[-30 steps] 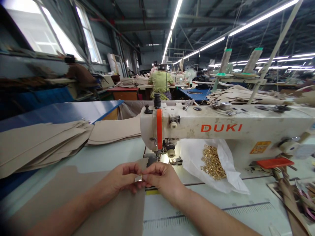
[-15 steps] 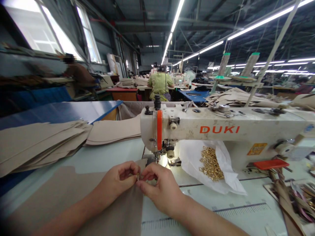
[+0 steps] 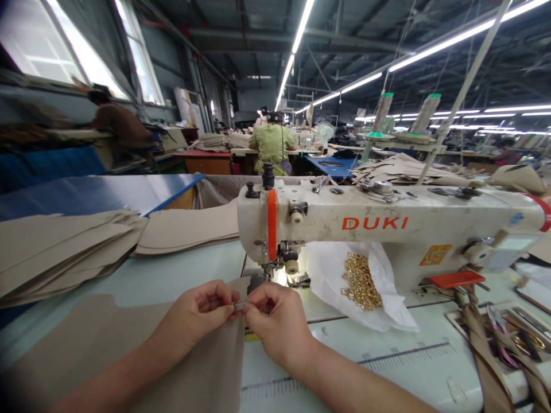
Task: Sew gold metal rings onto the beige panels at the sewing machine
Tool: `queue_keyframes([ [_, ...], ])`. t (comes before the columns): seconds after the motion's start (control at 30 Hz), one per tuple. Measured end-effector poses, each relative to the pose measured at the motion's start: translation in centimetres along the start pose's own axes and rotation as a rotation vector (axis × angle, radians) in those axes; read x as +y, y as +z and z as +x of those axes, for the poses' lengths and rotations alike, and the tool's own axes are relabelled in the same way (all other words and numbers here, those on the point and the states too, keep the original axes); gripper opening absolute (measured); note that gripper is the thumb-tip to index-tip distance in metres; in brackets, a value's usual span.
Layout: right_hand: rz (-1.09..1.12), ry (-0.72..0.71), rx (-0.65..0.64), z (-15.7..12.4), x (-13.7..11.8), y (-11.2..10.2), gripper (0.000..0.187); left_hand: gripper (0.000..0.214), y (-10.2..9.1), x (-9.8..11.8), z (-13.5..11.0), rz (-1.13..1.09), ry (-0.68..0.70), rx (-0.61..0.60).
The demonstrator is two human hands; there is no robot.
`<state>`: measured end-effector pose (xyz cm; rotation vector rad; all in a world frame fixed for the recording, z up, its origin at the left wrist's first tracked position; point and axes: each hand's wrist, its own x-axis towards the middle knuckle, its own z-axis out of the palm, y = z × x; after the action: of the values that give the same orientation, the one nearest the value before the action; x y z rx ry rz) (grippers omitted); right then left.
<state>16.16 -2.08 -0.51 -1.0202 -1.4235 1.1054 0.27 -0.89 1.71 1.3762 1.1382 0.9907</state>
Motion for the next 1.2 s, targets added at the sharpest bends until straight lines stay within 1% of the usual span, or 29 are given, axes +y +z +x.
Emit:
queue_keyframes([
  [0.17,-0.098,-0.039,0.025,0.0,-0.1,0.0,0.009,0.018,-0.1,0.1,0.0,-0.011,-0.018,-0.010],
  [0.3,-0.118,-0.049,0.025,-0.1,0.0,0.0,0.010,0.016,0.1,0.0,-0.2,0.027,0.050,0.025],
  [0.4,-0.088,-0.036,0.018,-0.1,0.2,0.0,0.011,0.013,0.3,-0.2,-0.5,0.056,0.108,0.065],
  [0.5,0.037,0.006,-0.020,-0.1,0.4,-0.1,0.006,0.013,0.5,-0.1,-0.9,0.078,0.135,0.102],
  [0.57,0.107,0.023,-0.064,-0.1,0.3,-0.3,0.009,0.013,0.5,0.1,-1.1,0.091,0.151,0.113],
  [0.63,0.089,0.029,-0.102,-0.1,0.2,-0.5,0.011,0.012,0.6,0.3,-1.2,0.102,0.161,0.116],
  [0.73,-0.012,0.043,-0.138,-0.1,-0.3,-0.8,0.016,0.010,0.5,0.2,-1.1,0.092,0.145,0.099],
  [0.83,-0.039,0.052,-0.154,-0.2,-0.8,-1.0,0.016,0.015,0.3,-0.2,-0.8,0.059,0.110,0.067],
  [0.9,-0.050,0.048,-0.161,-0.2,-0.9,-1.0,0.015,0.016,0.1,-0.4,-0.7,0.085,0.090,-0.007],
  [0.97,-0.065,0.039,-0.165,-0.2,-0.9,-1.0,0.015,0.015,0.0,-0.4,-0.7,0.160,0.086,-0.087],
  [1.0,-0.070,0.037,-0.166,-0.2,-0.8,-1.0,0.015,0.016,-0.1,-0.4,-0.8,0.208,0.092,-0.108],
  [1.1,-0.103,0.032,-0.158,-0.2,-0.6,-1.0,0.013,0.018,-0.2,-0.1,-1.0,0.344,0.145,-0.090],
  [1.2,-0.241,-0.047,-0.124,-0.2,-0.5,-1.1,0.011,0.018,-0.2,-0.1,-1.2,0.435,0.201,-0.075],
])
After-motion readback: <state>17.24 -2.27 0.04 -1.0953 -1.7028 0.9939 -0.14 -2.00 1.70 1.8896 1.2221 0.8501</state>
